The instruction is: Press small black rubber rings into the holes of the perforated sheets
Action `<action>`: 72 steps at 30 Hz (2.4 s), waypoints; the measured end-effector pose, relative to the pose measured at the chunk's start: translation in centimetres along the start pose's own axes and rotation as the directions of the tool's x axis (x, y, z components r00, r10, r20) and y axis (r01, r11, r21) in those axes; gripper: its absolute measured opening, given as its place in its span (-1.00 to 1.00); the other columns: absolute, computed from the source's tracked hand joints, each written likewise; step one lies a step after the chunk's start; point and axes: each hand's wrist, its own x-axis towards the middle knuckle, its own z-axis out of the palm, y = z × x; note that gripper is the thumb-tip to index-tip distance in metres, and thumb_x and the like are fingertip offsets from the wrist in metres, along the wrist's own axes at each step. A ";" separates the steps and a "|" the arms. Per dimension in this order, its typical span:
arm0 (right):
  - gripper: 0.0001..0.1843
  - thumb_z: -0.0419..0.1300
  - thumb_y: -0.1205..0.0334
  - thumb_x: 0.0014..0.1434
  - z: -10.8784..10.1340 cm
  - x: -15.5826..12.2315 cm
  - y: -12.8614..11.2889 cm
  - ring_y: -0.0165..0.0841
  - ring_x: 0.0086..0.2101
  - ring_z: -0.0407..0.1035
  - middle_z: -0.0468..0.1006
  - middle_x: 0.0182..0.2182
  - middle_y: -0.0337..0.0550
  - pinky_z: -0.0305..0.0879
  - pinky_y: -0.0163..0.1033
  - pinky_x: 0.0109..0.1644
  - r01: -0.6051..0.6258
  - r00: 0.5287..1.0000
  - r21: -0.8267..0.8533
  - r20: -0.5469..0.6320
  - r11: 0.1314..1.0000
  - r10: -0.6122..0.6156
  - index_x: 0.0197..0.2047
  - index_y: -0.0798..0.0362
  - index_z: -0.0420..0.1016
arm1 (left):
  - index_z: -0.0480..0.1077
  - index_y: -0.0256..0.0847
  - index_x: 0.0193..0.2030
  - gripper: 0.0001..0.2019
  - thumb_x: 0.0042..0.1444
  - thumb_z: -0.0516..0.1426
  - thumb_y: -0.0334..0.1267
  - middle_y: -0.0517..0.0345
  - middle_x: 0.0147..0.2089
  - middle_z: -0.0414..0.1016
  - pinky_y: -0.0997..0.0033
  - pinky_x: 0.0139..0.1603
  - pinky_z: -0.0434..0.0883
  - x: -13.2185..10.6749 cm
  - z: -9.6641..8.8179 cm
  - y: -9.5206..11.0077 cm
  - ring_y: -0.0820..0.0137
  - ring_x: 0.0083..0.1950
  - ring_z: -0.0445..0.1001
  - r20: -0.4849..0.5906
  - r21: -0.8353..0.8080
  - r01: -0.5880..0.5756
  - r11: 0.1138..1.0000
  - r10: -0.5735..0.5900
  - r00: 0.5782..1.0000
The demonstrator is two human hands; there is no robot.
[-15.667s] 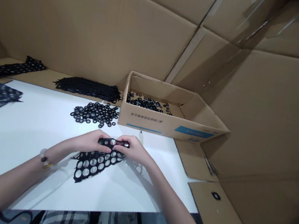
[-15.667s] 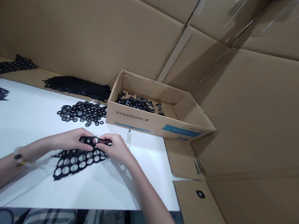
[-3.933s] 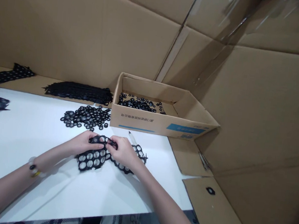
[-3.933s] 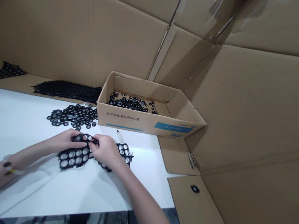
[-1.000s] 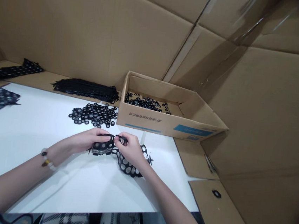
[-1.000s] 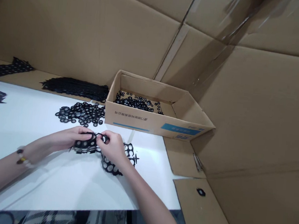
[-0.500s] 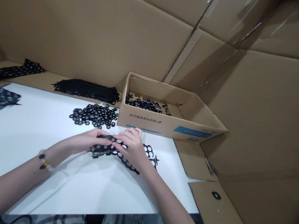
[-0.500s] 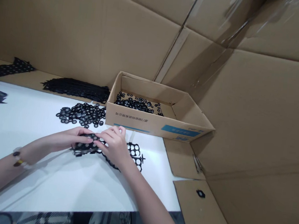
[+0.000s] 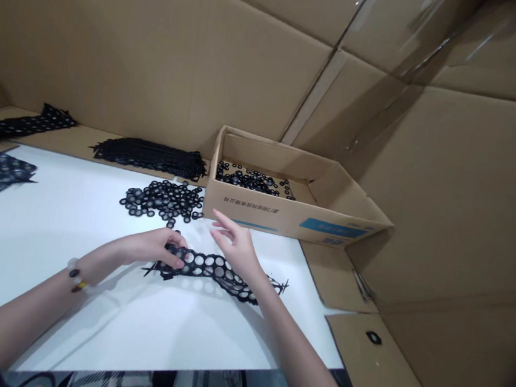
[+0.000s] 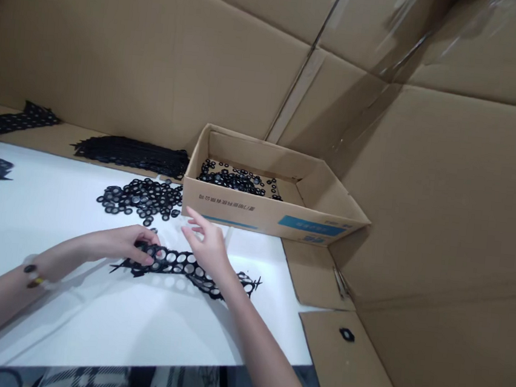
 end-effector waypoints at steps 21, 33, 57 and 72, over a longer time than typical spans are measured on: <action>-0.87 0.20 0.23 0.02 0.3 -1.1 -1.4 -0.45 -0.50 0.22 0.39 -0.56 -0.31 0.14 -0.38 -0.39 -0.122 0.935 -0.121 0.320 0.985 0.155 -0.47 0.10 0.47 | 0.41 -0.27 -0.37 -0.69 -0.02 0.24 -0.02 0.25 -0.47 0.37 0.49 -0.43 0.16 0.0 0.3 -0.1 0.41 -0.42 0.28 -0.103 -0.126 -0.126 0.984 0.114 0.988; -0.91 0.19 0.27 0.09 1.4 -0.9 -0.4 -0.34 -0.38 0.38 0.55 -0.43 -0.18 0.23 -0.30 -0.28 0.073 0.990 -0.343 0.138 0.937 -0.027 -0.36 0.07 0.52 | 0.41 -0.27 -0.34 -0.74 -0.07 0.33 -0.16 0.22 -0.41 0.40 0.50 -0.36 0.23 0.7 1.5 -0.9 0.48 -0.40 0.29 -0.023 -0.577 -0.007 0.817 -0.007 1.000; -0.86 0.26 0.21 0.09 0.8 -1.7 -2.2 -0.37 -0.34 0.40 0.52 -0.38 -0.15 0.36 -0.26 -0.23 0.238 0.969 -0.013 0.066 0.971 -0.236 -0.40 0.06 0.39 | 0.39 -0.29 -0.57 -0.60 -0.11 0.23 0.07 0.24 -0.70 0.34 0.53 -0.62 0.07 0.8 0.3 -0.3 0.50 -0.66 0.19 -0.434 -0.063 0.054 0.997 -0.076 0.898; -0.55 0.20 0.03 0.13 1.8 -1.5 -1.0 -0.22 -0.08 0.43 0.56 -0.10 -0.05 0.29 -0.14 0.04 0.056 0.975 -0.119 0.220 0.991 -0.028 0.06 0.03 0.44 | 0.37 -0.26 -0.59 -0.62 -0.05 0.23 0.04 0.29 -0.64 0.22 0.52 -0.59 0.02 0.4 -0.1 -0.4 0.49 -0.58 0.18 -0.102 0.077 -0.111 0.991 0.119 0.988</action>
